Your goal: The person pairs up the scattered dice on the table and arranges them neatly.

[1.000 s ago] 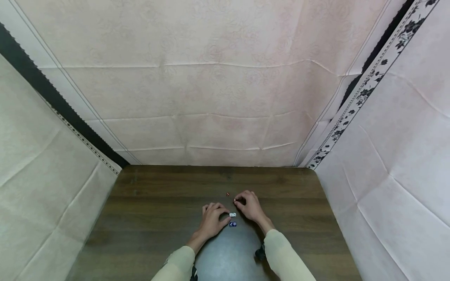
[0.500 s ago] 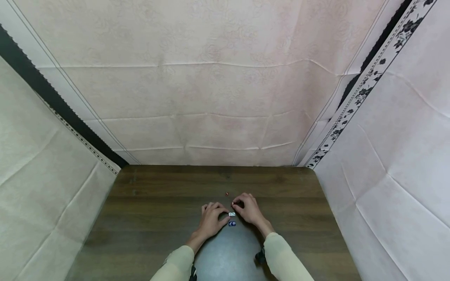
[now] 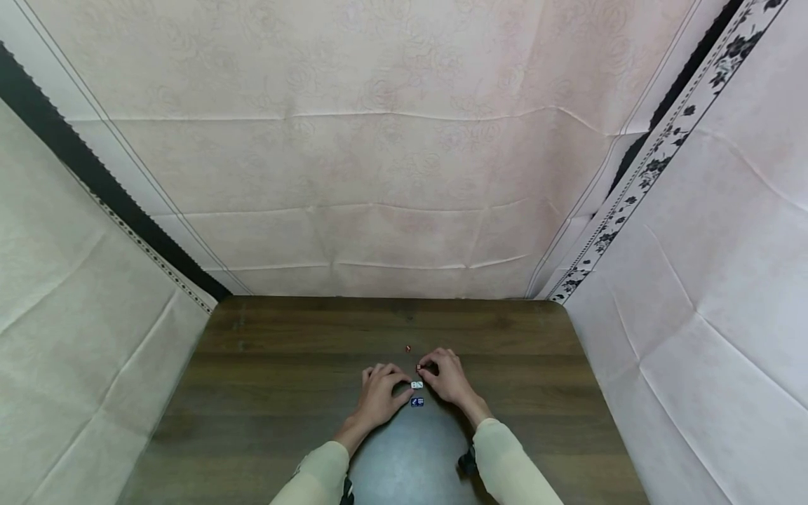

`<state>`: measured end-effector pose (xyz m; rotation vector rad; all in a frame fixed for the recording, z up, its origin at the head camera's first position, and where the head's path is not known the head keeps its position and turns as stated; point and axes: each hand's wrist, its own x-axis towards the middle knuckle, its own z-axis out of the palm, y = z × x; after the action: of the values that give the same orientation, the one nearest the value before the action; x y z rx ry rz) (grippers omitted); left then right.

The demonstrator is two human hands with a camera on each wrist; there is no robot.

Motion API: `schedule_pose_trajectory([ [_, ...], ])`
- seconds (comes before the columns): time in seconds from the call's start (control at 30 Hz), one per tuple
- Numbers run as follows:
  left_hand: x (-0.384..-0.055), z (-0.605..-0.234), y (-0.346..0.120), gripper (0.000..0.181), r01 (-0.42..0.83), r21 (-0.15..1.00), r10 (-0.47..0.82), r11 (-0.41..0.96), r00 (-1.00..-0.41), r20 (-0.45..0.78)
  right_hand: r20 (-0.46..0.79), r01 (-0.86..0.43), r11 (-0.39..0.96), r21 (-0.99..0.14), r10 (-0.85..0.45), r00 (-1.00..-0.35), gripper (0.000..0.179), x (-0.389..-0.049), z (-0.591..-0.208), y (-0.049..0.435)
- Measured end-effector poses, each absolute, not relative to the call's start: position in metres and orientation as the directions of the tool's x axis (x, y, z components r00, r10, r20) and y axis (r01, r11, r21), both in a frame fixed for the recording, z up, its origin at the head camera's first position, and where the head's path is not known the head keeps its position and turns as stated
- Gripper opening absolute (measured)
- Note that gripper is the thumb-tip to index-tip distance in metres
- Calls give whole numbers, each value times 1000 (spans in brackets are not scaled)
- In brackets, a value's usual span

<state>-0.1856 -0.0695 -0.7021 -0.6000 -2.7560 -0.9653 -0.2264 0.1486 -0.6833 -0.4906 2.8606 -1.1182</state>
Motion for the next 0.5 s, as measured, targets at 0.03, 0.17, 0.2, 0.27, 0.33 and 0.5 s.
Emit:
schedule_pose_trajectory([
  [0.03, -186, -702, -69, 16, 420, 563, 318, 712, -907, 275, 87, -281, 693, -664, -302, -949, 7, -226, -684, 149],
  [0.17, -186, -703, -69, 15, 416, 558, 316, 718, -909, 271, 114, -307, 695, -650, -311, -944, 7, -226, -686, 149],
  [0.2, -186, -703, -69, 15, 414, 560, 316, 718, -910, 268, 117, -311, 695, -648, -313, -943, 7, -226, -686, 149],
  [0.27, -186, -704, -69, 15, 413, 560, 315, 718, -911, 267, 118, -314, 694, -648, -315, -942, 7, -227, -687, 148],
  [0.33, -186, -704, -69, 15, 412, 563, 316, 716, -911, 266, 114, -310, 695, -649, -314, -943, 7, -227, -688, 148],
  [0.5, -186, -703, -69, 16, 413, 564, 314, 715, -911, 268, 127, -319, 694, -645, -314, -941, 7, -227, -689, 148],
])
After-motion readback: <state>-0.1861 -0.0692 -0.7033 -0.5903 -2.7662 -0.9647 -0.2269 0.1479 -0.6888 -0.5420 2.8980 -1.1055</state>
